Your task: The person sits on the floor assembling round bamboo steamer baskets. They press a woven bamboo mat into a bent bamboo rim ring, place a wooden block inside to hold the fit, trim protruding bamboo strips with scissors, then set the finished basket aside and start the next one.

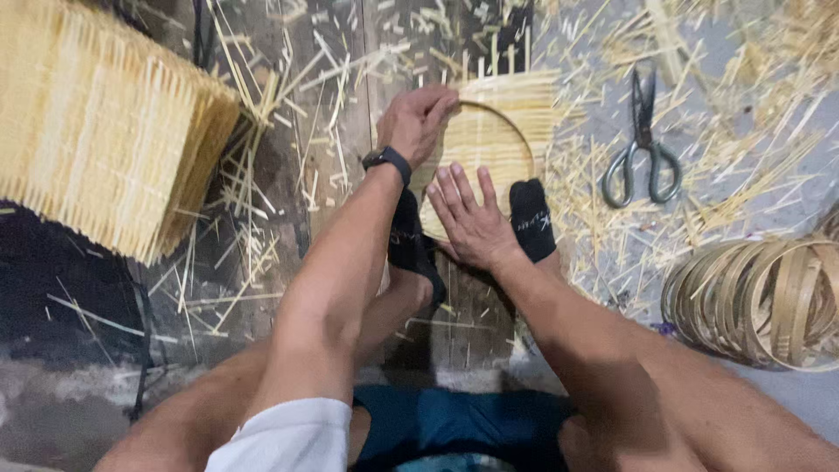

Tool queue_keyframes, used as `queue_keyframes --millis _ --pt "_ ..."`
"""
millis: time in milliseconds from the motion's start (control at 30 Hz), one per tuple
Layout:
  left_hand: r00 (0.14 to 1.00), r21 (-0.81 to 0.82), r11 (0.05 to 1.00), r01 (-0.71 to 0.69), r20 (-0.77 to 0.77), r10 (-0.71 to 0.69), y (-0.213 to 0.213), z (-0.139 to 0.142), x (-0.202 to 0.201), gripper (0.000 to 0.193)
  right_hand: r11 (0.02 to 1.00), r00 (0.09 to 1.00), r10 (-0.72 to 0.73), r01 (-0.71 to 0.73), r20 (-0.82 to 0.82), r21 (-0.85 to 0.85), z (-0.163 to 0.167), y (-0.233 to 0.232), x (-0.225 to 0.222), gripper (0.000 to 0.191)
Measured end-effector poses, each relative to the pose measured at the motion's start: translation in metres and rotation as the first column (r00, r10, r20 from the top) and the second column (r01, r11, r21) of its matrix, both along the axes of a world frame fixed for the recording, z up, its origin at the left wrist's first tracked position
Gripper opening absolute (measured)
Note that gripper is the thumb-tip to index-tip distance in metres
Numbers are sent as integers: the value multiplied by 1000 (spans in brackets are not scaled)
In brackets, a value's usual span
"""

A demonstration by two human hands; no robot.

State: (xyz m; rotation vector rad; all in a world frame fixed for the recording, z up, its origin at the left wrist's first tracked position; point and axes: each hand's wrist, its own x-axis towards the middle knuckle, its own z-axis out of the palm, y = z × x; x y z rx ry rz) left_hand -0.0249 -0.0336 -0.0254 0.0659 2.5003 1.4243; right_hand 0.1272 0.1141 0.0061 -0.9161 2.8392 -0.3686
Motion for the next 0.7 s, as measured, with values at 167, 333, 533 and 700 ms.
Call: queue_keyframes --millis 167,333,533,700 --pt "998 -69 997 21 -52 -25 -1 10 -8 32 968 982 -78 116 172 -223 43 27 -48 59" --pt "983 -90 990 106 -137 -118 -5 -4 -11 37 865 931 -354 290 -88 -408 21 52 -125 33" --pt "987 -126 991 48 160 -27 3 -37 -26 44 614 746 -482 662 460 -429 -28 61 -136 17" --pt "990 -76 997 6 142 5 2 -42 -23 46 455 529 -493 834 691 -313 -54 70 -138 24"
